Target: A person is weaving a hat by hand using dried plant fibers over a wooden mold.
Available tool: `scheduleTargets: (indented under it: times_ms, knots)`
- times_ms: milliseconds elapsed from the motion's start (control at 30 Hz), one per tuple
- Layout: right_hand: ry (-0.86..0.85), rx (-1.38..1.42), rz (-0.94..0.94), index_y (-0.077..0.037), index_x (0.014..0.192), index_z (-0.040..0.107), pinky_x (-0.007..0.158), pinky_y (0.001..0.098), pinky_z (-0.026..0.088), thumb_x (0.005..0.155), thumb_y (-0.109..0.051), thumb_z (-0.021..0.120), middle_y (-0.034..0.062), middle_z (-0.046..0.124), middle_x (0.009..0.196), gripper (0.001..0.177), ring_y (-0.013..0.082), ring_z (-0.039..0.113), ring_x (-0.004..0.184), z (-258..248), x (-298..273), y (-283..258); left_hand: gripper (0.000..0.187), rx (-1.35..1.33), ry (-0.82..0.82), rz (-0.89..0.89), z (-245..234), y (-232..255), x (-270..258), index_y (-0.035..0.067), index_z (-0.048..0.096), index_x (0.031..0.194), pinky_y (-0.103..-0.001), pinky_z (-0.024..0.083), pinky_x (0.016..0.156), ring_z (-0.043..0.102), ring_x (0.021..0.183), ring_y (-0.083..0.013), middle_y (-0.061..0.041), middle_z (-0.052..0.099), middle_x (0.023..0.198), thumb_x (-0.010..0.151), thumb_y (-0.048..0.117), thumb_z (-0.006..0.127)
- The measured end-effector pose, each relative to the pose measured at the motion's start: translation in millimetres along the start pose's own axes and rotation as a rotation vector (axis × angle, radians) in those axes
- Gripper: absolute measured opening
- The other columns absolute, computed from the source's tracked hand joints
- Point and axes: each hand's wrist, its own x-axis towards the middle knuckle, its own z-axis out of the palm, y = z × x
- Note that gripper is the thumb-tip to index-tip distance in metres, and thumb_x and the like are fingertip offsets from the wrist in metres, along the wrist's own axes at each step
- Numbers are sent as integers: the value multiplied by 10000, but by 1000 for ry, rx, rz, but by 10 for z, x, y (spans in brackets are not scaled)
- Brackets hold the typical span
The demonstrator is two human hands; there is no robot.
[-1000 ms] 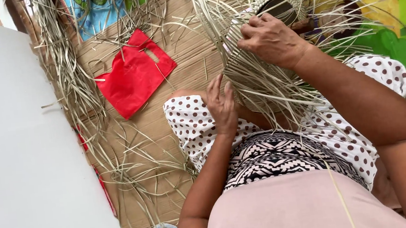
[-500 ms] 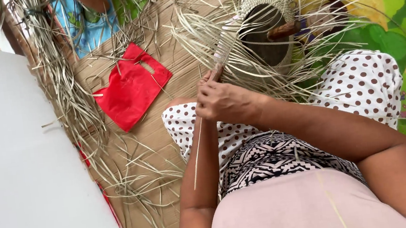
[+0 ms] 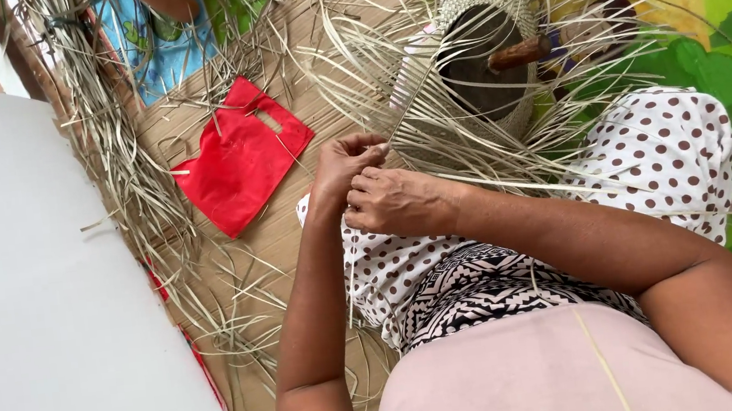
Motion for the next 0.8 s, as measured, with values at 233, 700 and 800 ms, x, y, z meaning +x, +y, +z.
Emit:
scheduleTargets:
  times_ms: [233, 700, 800]
  knots:
    - [183, -88, 218, -116, 1046, 688, 730, 337, 537, 968, -146, 680, 66, 617, 790, 84, 211, 635, 754, -328, -485, 453, 194, -34, 116, 37, 243, 10, -152, -29, 762, 1034, -238, 544, 441, 573, 521, -55, -69, 668, 672, 853, 10, 707]
    - [-359, -256, 577, -179, 1586, 392, 865, 472, 565, 691, -428, 851, 227, 516, 1349, 1036, 401, 610, 1158, -258, -1557, 962, 181, -68, 240, 161, 379, -21, -127, 16, 743, 908, -226, 549, 399, 600, 416, -102, -33, 558, 611, 810, -23, 595]
    - [74, -258, 313, -155, 1496, 512, 1039, 497, 392, 691, -381, 820, 235, 390, 1494, 891, 428, 407, 1354, 89, -1476, 1115, 176, -82, 251, 159, 390, -50, -99, 47, 744, 868, -229, 550, 394, 614, 411, -107, -36, 569, 593, 793, -16, 598]
